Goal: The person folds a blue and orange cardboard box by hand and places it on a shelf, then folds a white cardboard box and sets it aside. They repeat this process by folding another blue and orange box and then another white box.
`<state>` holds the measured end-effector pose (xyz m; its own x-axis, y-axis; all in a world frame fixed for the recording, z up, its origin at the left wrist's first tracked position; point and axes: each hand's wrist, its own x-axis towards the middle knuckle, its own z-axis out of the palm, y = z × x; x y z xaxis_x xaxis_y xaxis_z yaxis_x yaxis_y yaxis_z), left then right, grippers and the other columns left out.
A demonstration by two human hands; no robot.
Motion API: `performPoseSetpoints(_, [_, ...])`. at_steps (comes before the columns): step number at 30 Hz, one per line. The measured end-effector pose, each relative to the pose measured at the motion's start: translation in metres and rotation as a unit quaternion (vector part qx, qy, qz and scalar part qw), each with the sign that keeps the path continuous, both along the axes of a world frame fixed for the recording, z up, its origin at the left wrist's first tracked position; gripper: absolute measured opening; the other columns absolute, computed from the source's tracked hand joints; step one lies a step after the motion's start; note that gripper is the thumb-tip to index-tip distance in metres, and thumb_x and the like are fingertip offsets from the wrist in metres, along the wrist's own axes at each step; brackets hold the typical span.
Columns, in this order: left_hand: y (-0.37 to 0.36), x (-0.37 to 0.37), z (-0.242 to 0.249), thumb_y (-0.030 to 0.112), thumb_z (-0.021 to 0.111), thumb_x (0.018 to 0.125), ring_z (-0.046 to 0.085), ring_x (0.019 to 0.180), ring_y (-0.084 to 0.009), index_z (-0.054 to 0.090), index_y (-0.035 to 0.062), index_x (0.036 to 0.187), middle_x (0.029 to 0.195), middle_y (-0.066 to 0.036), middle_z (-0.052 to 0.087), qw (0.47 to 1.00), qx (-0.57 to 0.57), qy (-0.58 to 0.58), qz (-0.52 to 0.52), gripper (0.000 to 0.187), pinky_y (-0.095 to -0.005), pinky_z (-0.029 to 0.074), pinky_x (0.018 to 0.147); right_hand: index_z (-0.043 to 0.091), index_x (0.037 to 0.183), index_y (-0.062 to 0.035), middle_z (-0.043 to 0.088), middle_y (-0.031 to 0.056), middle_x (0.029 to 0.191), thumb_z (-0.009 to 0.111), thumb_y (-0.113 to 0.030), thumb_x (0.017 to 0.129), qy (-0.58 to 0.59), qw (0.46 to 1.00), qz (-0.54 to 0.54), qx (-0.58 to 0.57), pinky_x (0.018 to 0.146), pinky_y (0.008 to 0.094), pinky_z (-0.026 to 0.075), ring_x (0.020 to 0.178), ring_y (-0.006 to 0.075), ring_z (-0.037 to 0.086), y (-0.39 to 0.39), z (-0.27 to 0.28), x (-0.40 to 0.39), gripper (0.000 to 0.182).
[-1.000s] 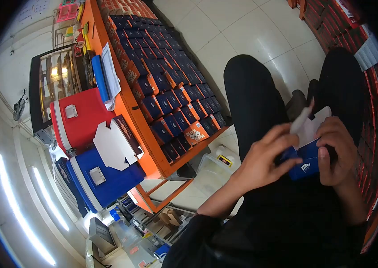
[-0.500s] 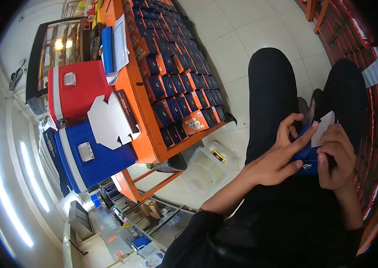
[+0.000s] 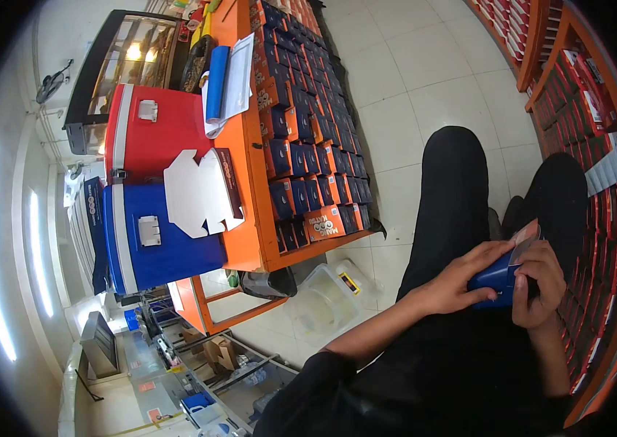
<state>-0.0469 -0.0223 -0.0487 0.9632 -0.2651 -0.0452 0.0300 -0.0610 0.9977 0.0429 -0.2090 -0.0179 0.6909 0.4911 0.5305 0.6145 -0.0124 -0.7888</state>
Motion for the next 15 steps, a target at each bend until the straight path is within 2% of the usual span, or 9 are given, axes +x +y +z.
performPoseSetpoints(1, [0.005, 0.002, 0.006, 0.019, 0.079, 0.087, 0.04, 0.146, -0.0391, 0.038, 0.0056, 0.157, 0.161, -0.018, 0.037, 1.0, 0.002, -0.002, 0.001, 0.082, -0.0469, 0.036, 0.119, 0.058, 0.086, 0.0023, 0.062, 0.0172, 0.085, 0.061, 0.002, 0.08, 0.011, 1.0, 0.001, 0.007, 0.072, 0.042, 0.05, 0.074, 0.0321, 0.061, 0.001, -0.001, 0.0, 0.007])
performPoseSetpoints(3, [0.012, 0.006, 0.015, 0.015, 0.078, 0.087, 0.053, 0.136, -0.0417, 0.049, 0.0113, 0.148, 0.16, -0.018, 0.04, 0.994, 0.087, -0.05, -0.035, 0.068, -0.0467, 0.049, 0.109, 0.058, 0.086, 0.0024, 0.062, 0.0174, 0.085, 0.061, 0.002, 0.08, 0.007, 1.0, -0.003, 0.002, 0.072, 0.0416, 0.05, 0.075, 0.0322, 0.061, 0.001, -0.001, 0.0, 0.006])
performPoseSetpoints(7, [0.024, 0.013, 0.029, 0.012, 0.079, 0.086, 0.059, 0.128, -0.0426, 0.056, 0.0146, 0.139, 0.159, -0.018, 0.04, 0.986, 0.105, -0.078, -0.1, 0.058, -0.0465, 0.056, 0.098, 0.058, 0.086, 0.0029, 0.063, 0.0178, 0.084, 0.06, 0.002, 0.081, 0.02, 1.0, -0.007, -0.011, 0.073, 0.0419, 0.051, 0.075, 0.0324, 0.062, -0.001, -0.001, 0.003, 0.005])
performPoseSetpoints(10, [0.028, 0.013, 0.026, 0.013, 0.081, 0.085, 0.064, 0.122, -0.0393, 0.058, 0.0139, 0.135, 0.156, -0.017, 0.044, 0.989, 0.108, -0.067, -0.08, 0.055, -0.0448, 0.057, 0.096, 0.058, 0.086, 0.003, 0.063, 0.0176, 0.083, 0.06, 0.002, 0.081, 0.016, 1.0, -0.006, -0.017, 0.073, 0.042, 0.05, 0.074, 0.0326, 0.061, -0.001, 0.0, 0.003, 0.005])
performPoseSetpoints(12, [0.024, 0.014, 0.02, 0.016, 0.084, 0.082, 0.065, 0.111, -0.0357, 0.06, 0.0133, 0.132, 0.149, -0.017, 0.046, 0.994, 0.087, 0.053, 0.041, 0.056, -0.0417, 0.058, 0.089, 0.058, 0.086, 0.0029, 0.063, 0.0177, 0.083, 0.06, 0.002, 0.081, 0.019, 1.0, -0.01, -0.02, 0.072, 0.0423, 0.05, 0.074, 0.0326, 0.061, 0.0, 0.0, 0.001, 0.005])
performPoseSetpoints(15, [0.009, 0.011, 0.015, 0.019, 0.088, 0.078, 0.063, 0.103, -0.0313, 0.06, 0.0124, 0.131, 0.14, -0.016, 0.046, 0.989, 0.12, 0.014, 0.08, 0.06, -0.0397, 0.056, 0.085, 0.058, 0.085, 0.0027, 0.062, 0.0177, 0.083, 0.06, 0.001, 0.081, 0.021, 0.999, -0.016, -0.018, 0.072, 0.0427, 0.05, 0.074, 0.0326, 0.06, -0.002, 0.0, 0.004, 0.005])
